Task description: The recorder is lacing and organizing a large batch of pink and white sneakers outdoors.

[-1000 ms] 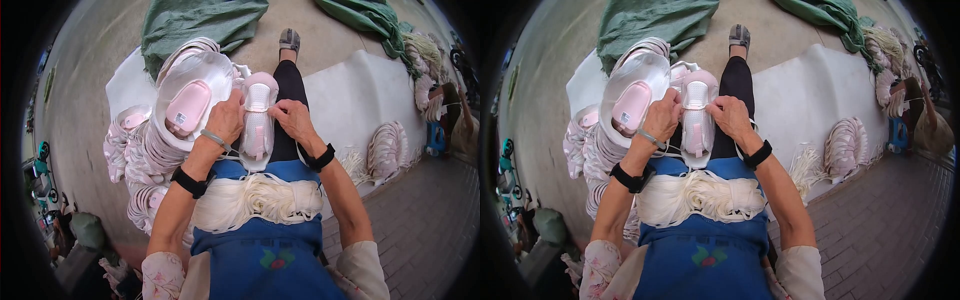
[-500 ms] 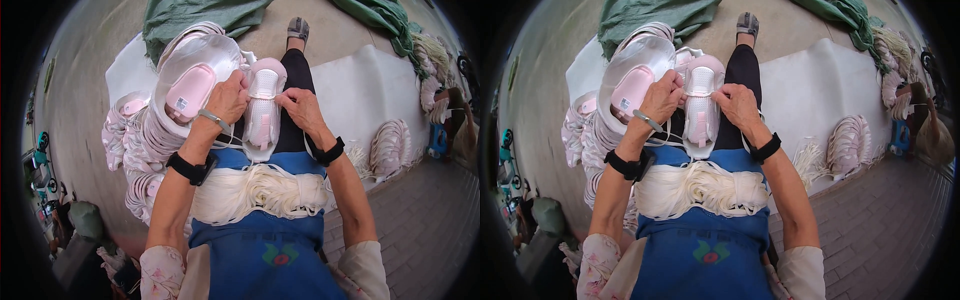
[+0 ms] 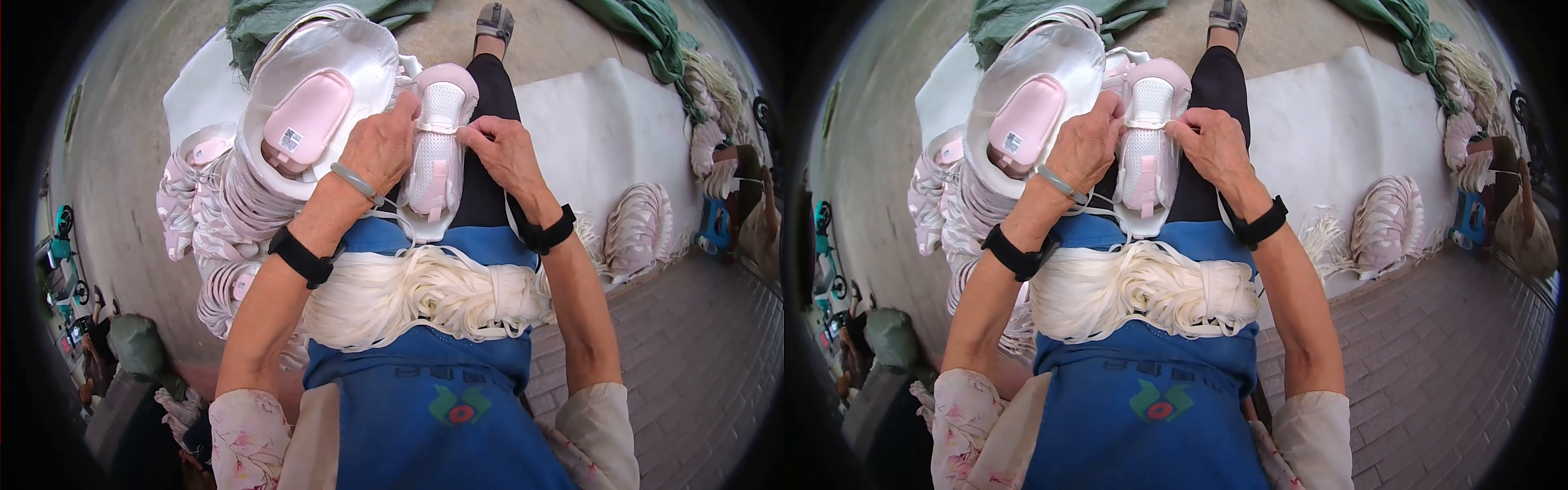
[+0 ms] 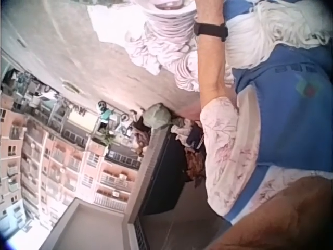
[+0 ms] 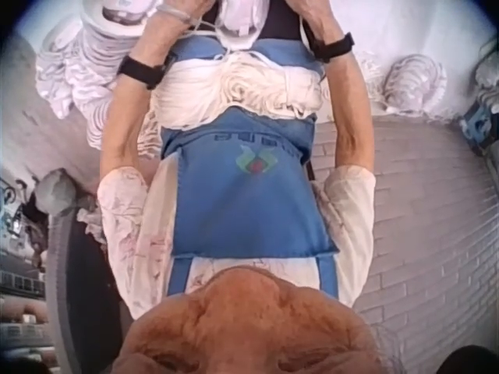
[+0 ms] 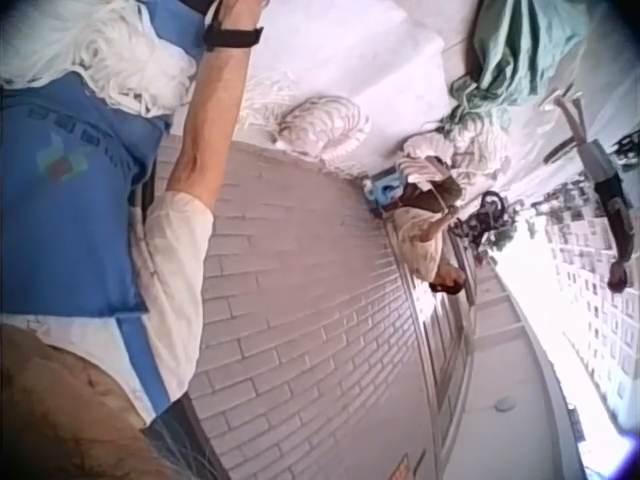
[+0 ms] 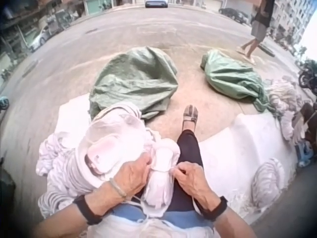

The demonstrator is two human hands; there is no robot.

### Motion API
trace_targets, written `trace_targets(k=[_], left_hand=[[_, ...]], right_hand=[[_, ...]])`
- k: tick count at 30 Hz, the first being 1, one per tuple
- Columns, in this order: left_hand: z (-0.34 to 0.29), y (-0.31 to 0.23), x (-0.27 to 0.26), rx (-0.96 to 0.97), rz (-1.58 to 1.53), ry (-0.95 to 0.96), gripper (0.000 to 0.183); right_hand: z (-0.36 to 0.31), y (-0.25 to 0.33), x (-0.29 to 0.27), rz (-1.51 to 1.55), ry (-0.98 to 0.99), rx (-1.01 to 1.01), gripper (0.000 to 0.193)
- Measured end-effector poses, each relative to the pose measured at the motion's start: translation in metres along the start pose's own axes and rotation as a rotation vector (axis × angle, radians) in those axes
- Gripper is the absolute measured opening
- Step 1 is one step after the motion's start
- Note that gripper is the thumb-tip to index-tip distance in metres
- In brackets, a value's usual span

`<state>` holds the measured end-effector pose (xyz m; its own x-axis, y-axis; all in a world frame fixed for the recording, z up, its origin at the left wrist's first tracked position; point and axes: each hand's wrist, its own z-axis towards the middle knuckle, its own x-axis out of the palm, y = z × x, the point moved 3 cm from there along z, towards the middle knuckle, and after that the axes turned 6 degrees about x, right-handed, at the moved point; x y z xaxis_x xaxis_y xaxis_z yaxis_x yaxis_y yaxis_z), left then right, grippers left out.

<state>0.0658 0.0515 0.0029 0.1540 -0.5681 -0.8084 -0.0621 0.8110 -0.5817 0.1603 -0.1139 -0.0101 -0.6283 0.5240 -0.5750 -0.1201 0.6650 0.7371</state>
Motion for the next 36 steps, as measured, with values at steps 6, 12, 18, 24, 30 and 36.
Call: trace_targets(k=[6,12,18,24,30,36], left_hand=[[0.002,0.006,0.004,-0.097,-0.169,0.008,0.01],[0.006,0.007,0.006,-0.148,-0.248,-0.055,0.009],[0.004,0.005,0.005,-0.118,-0.213,-0.016,0.008],[-0.002,0.005,0.004,-0.112,-0.272,-0.073,0.008],[-0.001,0.003,0.004,-0.046,-0.191,-0.066,0.009],[0.004,0.009,0.006,-0.063,-0.246,-0.04,0.01]], right_hand=[[-0.004,0.005,0.005,-0.053,-0.112,-0.198,0.027],[-0.003,0.003,0.004,-0.019,-0.105,-0.188,0.026],[-0.008,-0.002,0.002,0.113,-0.139,-0.041,0.026],[-0.035,0.016,0.004,-0.375,-0.253,-0.272,0.043],[-0.053,0.038,0.006,-0.532,-0.281,-0.264,0.056],[-0.056,0.036,0.016,-0.504,-0.228,-0.179,0.048]])
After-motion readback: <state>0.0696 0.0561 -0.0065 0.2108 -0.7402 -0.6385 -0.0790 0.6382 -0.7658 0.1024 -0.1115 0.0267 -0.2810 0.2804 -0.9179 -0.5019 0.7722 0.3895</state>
